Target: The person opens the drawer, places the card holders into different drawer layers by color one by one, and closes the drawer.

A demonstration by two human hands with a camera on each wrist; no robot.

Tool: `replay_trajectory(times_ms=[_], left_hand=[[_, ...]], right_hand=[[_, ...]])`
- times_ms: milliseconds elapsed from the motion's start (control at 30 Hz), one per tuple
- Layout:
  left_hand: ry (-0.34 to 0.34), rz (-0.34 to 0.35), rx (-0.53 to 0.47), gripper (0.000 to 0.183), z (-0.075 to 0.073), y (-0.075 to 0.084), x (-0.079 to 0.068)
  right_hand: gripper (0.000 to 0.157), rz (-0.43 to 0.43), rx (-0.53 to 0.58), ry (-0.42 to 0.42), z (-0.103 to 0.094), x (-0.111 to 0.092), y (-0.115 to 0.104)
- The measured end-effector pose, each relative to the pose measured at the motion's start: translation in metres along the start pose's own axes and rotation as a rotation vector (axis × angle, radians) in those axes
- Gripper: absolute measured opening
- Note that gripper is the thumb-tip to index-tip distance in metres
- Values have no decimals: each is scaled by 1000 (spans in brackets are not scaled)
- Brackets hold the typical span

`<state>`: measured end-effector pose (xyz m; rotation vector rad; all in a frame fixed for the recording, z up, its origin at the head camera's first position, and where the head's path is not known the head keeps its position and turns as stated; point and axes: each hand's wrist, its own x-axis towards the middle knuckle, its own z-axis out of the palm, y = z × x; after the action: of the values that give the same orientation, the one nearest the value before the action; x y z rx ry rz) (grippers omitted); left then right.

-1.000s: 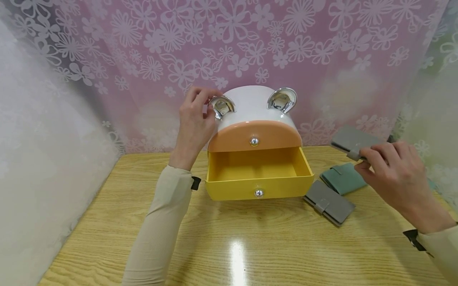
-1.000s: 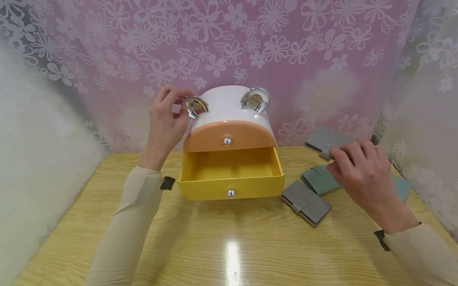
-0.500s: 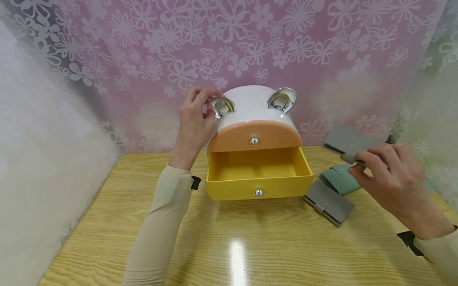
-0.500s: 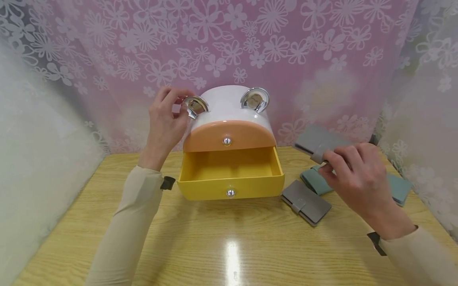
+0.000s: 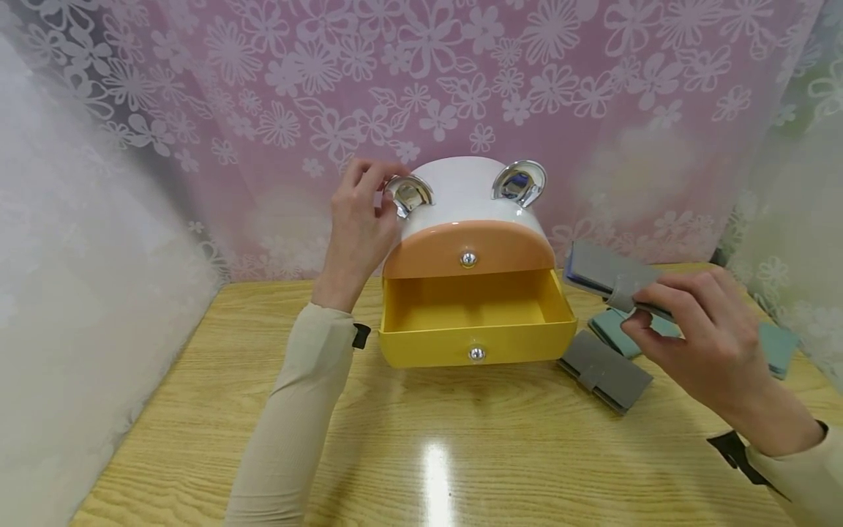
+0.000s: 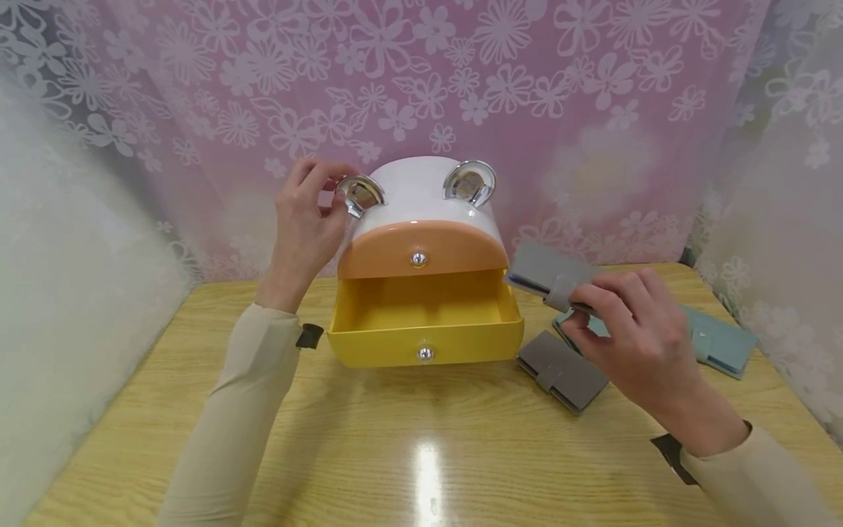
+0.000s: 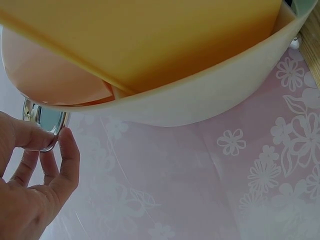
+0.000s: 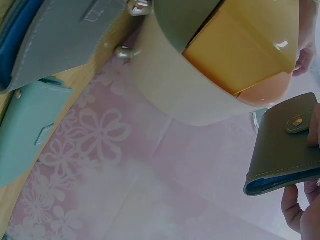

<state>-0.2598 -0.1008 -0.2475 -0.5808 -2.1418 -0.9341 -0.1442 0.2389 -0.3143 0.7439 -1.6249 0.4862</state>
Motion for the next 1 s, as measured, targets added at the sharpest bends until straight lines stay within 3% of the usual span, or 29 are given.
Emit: replay_trajectory(times_ms=[433, 800, 1000], left_hand=[[1, 11, -1, 30, 1, -1, 1], [1, 3, -6, 31, 1, -2, -1], [2, 4, -10, 30, 1, -1, 0]], right_hand=[[30, -4, 20, 47, 7, 2, -8], [32, -13, 75, 47, 14, 17, -26], [27, -37, 87, 37, 19, 16, -26]])
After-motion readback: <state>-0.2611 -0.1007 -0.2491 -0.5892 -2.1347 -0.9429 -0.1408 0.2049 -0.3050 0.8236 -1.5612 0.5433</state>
